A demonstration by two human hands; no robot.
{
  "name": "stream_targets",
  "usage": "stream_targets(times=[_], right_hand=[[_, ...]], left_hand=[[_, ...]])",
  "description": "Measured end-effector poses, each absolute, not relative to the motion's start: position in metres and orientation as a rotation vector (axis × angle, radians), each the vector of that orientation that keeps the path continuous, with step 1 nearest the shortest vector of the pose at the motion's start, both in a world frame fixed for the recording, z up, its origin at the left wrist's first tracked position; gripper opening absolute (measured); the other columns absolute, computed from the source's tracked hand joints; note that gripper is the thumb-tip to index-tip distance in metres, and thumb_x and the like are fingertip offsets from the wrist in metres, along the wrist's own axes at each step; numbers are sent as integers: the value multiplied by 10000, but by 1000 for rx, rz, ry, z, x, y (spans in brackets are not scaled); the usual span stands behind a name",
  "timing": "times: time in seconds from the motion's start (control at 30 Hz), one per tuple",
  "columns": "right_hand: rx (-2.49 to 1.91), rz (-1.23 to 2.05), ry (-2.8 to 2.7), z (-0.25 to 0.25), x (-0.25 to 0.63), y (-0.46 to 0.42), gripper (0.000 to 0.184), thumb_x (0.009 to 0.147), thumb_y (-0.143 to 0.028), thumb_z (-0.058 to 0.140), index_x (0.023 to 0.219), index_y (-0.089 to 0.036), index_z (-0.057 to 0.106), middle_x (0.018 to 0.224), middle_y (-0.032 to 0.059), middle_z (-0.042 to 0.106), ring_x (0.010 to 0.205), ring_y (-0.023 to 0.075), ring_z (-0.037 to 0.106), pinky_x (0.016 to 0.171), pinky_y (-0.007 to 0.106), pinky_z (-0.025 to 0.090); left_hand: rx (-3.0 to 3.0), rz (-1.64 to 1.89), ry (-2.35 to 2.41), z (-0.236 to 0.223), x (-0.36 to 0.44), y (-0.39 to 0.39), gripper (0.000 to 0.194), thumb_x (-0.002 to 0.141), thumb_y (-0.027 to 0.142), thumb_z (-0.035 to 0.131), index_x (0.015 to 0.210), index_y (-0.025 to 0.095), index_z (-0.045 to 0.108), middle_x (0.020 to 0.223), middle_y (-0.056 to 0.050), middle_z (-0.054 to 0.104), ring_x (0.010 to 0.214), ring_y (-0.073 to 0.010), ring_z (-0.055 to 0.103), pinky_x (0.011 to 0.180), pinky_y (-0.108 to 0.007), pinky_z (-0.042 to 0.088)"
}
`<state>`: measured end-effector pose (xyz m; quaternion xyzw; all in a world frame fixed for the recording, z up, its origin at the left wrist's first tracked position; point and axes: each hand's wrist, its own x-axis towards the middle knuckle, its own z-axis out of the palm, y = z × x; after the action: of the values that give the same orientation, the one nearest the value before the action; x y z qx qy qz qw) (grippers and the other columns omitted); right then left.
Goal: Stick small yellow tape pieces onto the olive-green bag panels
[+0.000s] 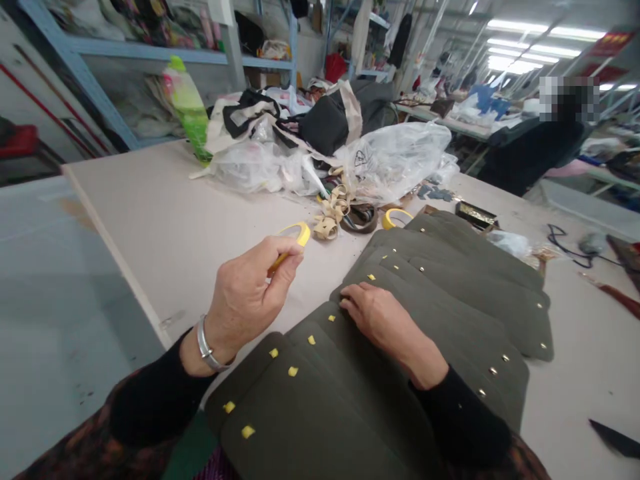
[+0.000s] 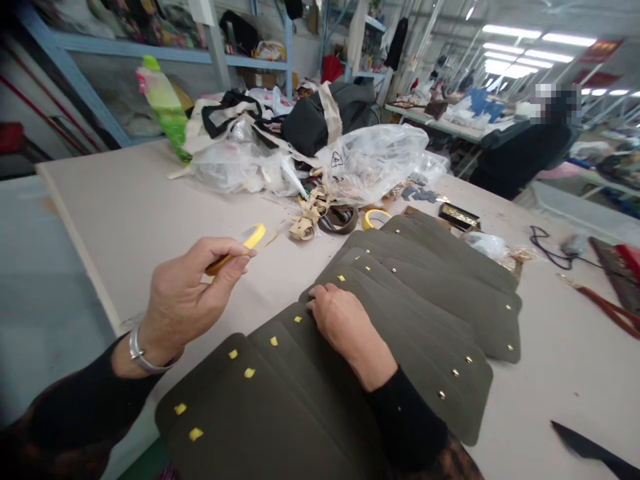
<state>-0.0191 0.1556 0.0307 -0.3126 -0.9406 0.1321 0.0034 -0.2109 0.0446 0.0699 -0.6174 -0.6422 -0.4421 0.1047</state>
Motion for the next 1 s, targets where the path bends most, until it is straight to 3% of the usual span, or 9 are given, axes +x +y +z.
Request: stream_targets(times=[0.07,0.17,0.27,0.37,0.57,0.73,0.87,1.0], right_hand=[[-991,513,-2739,32,-5,145,222,948,-211,489,1098,-152,641,965,99,686,858,209,662,775,299,480],[-1024,670,-2385,34,26,125,200,935,-211,499,1060,-177,652,936,65,693,847,184,657,784,283,489],[-1119,895,-2078,38,55,105,163,918,-236,535,998,-207,674,756,7,677,664,139,633,632,234,494],[-1088,1031,-1890,44,77,88,163,919,-231,534,992,-215,678,727,-10,667,606,117,615,570,213,485],[-912,791,-1941,53,106,73,227,856,-71,547,1006,-185,674,879,29,694,776,129,628,725,237,490],[-874,685,-1948,51,122,69,242,845,-45,532,1024,-166,641,912,49,667,806,138,603,744,253,492],[-861,619,-1963,48,129,68,216,852,-60,538,1016,-168,631,900,54,671,806,145,609,743,259,498],[-842,561,-2006,47,131,67,202,858,-52,523,979,-173,629,884,52,683,824,147,626,757,259,504]], left_hand=[[-1885,-1319,-1964,69,-210,33,76,906,224,564,976,208,589,910,34,675,749,-75,626,720,-180,463],[-2138,-1297,-2034,68,-197,23,115,940,236,498,1023,232,578,926,32,672,824,-93,639,761,-196,474],[-2457,-1296,-1965,63,-170,24,171,960,225,457,1073,281,571,946,54,683,874,-87,646,776,-177,485],[-2661,-1339,-1833,55,-138,31,206,957,222,466,1120,305,561,989,63,696,890,-75,656,786,-147,495],[-2721,-1305,-1590,48,-92,46,278,944,242,489,1217,268,534,1064,8,708,910,-94,673,801,-153,515],[-2673,-1112,-1465,50,-72,53,461,950,264,461,1401,230,376,1168,-33,688,901,-144,689,782,-234,548],[-2636,-1040,-1379,51,-61,55,442,954,268,441,1386,189,391,1181,-59,682,844,-166,693,729,-275,548],[-2589,-997,-1282,54,-54,57,366,959,228,402,1313,146,452,1034,-58,727,726,-170,677,642,-298,514]])
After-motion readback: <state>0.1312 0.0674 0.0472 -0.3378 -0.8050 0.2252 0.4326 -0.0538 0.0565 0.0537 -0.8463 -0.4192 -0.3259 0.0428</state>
